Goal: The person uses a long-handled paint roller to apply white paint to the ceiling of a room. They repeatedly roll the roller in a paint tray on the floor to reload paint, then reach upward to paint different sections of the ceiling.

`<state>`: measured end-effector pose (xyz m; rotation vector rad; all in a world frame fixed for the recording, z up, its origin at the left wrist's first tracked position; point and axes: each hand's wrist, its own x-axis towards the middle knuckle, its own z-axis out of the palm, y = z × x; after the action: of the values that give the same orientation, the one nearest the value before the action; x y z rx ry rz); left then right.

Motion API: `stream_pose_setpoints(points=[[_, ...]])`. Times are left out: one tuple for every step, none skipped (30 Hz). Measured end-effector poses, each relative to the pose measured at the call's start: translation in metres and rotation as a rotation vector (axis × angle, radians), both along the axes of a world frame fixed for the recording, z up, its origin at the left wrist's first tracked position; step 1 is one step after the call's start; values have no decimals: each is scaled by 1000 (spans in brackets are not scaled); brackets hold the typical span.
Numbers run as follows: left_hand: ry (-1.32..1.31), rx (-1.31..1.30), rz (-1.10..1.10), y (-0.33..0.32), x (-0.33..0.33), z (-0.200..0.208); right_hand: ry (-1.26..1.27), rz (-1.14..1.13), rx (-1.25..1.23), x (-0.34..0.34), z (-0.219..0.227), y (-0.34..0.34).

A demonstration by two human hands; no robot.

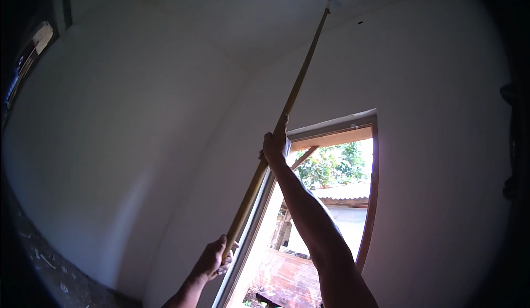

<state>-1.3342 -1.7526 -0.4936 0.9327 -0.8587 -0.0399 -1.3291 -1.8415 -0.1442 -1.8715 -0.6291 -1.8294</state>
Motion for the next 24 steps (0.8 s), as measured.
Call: stream_pose_setpoints(points=[[-41, -3, 15, 9, 1, 7, 23, 17, 22, -5, 4, 8], [-74, 7, 36, 18, 1, 15, 47, 36, 43, -13, 10, 15], [-90, 15, 52, 26, 0, 24, 67, 54, 65, -20, 15, 23], [-107, 10, 61, 34, -1, 33, 97, 100, 70, -27, 21, 30], [-112, 8, 82, 40, -1, 42, 116, 119, 84, -33, 28, 34], [-137, 1, 90, 49, -4, 49, 127, 145, 92, -40, 34, 41], [-122, 8, 109, 56, -8, 56, 132, 179, 87, -46, 41, 47], [-157, 5, 116, 63, -12, 63, 111, 194, 103, -51, 48, 53], [-166, 12, 133, 71, -16, 70, 83, 219, 105, -57, 56, 58], [-174, 11, 155, 77, -20, 77, 55, 244, 104, -62, 63, 63], [-185, 13, 148, 82, -24, 84, 37, 244, 104, -67, 71, 67], [-196, 10, 145, 85, -28, 90, 19, 244, 103, -74, 77, 68], [-210, 7, 144, 87, -33, 96, -2, 245, 104, -80, 85, 69], [-242, -9, 137, 87, -37, 104, -23, 262, 102, -87, 92, 68], [-262, -31, 111, 85, -40, 111, -26, 274, 102, -94, 100, 66], [-270, -46, 90, 82, -44, 118, -31, 273, 108, -103, 107, 64], [-254, -44, 79, 79, -47, 125, -37, 272, 118, -111, 114, 61], [-259, -60, 51, 74, -51, 131, -50, 266, 118, -120, 122, 57], [-291, -80, 29, 71, -54, 138, -61, 260, 116, -128, 128, 54], [-310, -96, 7, 67, -56, 143, -73, 242, 115, -135, 134, 50], [-328, -111, -16, 64, -58, 148, -73, 265, 107, -141, 139, 47], [-336, -128, -11, 61, -59, 153, -76, 281, 101, -147, 144, 44], [-353, -122, 9, 60, -60, 156, -81, 297, 93, -151, 148, 43], [-369, -117, 28, 60, -59, 158, -58, 297, 102, -152, 151, 43]])
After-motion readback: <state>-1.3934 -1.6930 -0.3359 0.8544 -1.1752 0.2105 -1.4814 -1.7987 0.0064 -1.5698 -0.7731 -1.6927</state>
